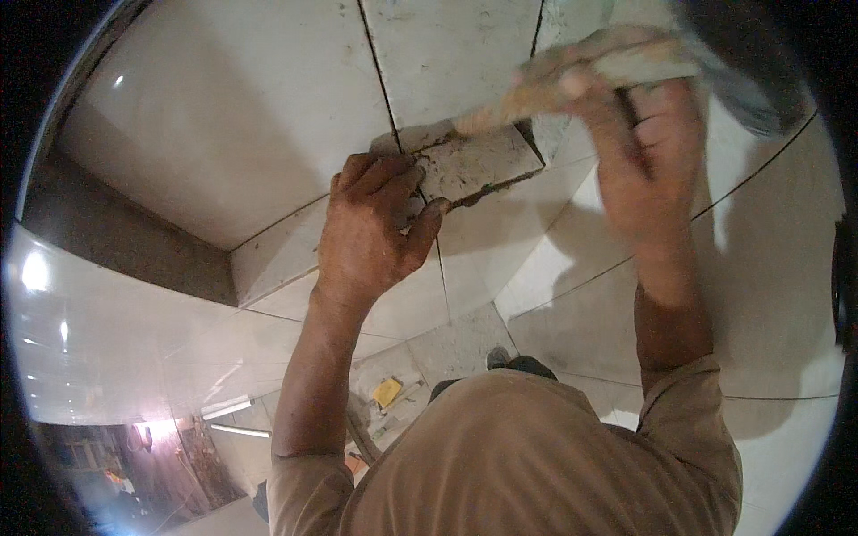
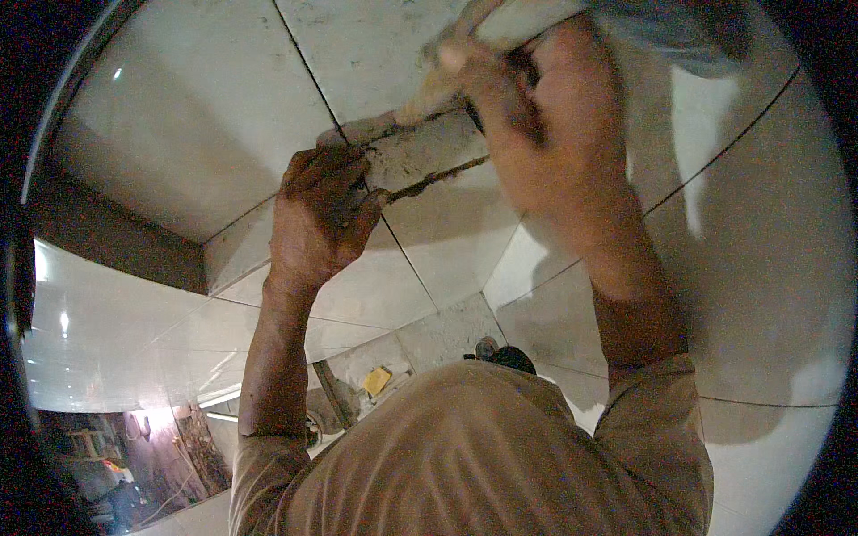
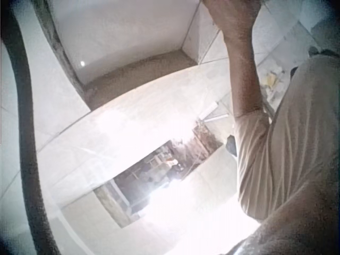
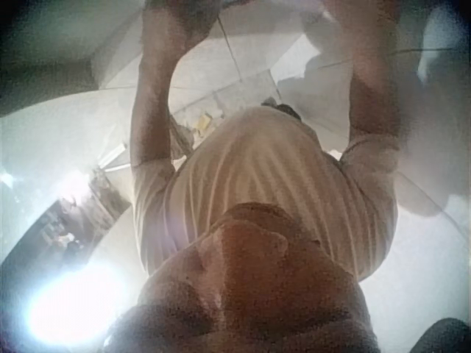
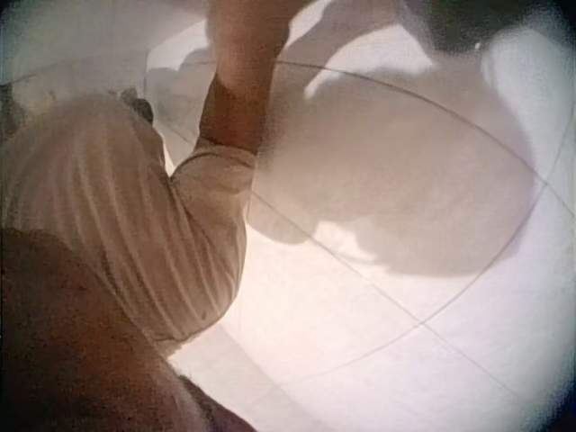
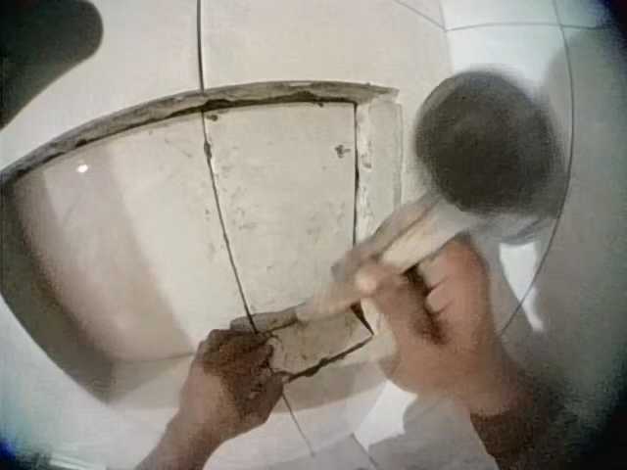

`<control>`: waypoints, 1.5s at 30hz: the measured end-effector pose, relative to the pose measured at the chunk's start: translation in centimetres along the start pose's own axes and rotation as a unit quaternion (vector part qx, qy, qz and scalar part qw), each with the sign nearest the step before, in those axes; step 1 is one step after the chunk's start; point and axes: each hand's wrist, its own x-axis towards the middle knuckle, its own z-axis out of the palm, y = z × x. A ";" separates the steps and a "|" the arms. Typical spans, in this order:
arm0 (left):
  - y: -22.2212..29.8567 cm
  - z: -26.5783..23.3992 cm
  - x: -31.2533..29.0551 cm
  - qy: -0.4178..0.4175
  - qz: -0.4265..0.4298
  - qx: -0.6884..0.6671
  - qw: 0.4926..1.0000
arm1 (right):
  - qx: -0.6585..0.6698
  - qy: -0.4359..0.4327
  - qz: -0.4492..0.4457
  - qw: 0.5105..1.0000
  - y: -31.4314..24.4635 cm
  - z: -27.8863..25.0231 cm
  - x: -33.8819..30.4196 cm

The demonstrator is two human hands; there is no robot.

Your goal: The person scrapes a wall recess with a hand tool, spreads mortar onto tile pieces using a spatula, and fits the tiles into the recess, tapping them into place with a rubber mallet.

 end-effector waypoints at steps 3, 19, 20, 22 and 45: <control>0.1 -0.1 0.3 -0.018 0.016 0.032 0.999 | -0.150 -0.039 -0.006 0.988 0.3 -1.6 0.6; -0.1 0.3 -0.1 -0.006 0.009 0.007 1.000 | -0.014 0.018 0.014 1.000 -0.6 -0.5 2.1; -0.1 0.3 0.0 -0.001 0.012 0.019 1.000 | 0.002 0.020 0.000 1.000 -0.6 -0.4 2.2; -0.4 0.6 0.5 0.007 0.020 0.030 0.999 | -0.024 0.002 0.041 0.999 0.0 0.5 1.7; 1.0 -5.1 8.9 0.119 0.028 0.266 0.956 | -0.204 0.133 -0.067 0.968 -1.6 -1.8 3.7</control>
